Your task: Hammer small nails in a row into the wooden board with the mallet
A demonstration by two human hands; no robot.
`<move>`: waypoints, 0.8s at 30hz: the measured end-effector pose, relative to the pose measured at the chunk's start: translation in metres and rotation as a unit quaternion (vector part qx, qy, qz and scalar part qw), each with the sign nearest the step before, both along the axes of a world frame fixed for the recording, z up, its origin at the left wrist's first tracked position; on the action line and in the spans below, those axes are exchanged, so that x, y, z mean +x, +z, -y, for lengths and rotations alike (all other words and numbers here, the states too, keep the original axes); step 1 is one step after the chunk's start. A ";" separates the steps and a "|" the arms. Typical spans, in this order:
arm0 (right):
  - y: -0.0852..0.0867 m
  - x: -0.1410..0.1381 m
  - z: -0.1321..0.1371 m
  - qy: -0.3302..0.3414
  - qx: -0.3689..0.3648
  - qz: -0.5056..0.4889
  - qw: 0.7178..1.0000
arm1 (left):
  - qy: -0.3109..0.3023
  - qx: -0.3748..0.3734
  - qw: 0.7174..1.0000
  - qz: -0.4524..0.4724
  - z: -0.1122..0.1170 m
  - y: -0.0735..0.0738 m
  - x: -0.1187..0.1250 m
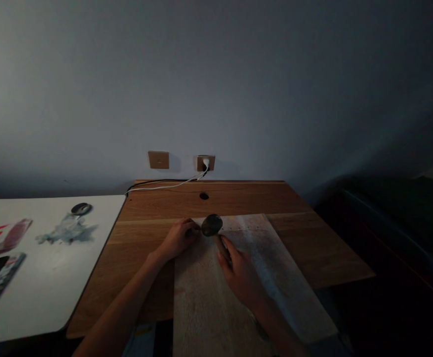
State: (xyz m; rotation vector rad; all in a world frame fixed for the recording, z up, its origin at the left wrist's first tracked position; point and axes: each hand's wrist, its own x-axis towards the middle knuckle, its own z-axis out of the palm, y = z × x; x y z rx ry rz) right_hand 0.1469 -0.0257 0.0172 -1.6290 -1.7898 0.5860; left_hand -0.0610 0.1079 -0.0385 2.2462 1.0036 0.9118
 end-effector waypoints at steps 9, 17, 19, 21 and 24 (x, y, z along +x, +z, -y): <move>0.001 -0.009 -0.007 0.016 -0.004 0.035 0.999 | 0.007 0.003 1.000 0.019 0.001 0.001 -0.001; -0.001 -0.019 -0.005 0.012 0.000 0.058 0.998 | 0.004 0.028 1.000 -0.013 0.004 -0.003 0.001; 0.000 -0.017 -0.004 0.010 -0.008 0.024 1.000 | 0.012 0.029 0.999 -0.016 0.003 -0.003 0.002; 0.000 -0.011 0.001 -0.007 -0.031 -0.059 0.998 | 0.020 0.021 0.999 -0.022 0.004 -0.003 0.003; -0.004 0.000 0.021 -0.077 -0.098 -0.248 0.961 | 0.033 0.015 0.999 -0.040 0.005 -0.002 0.003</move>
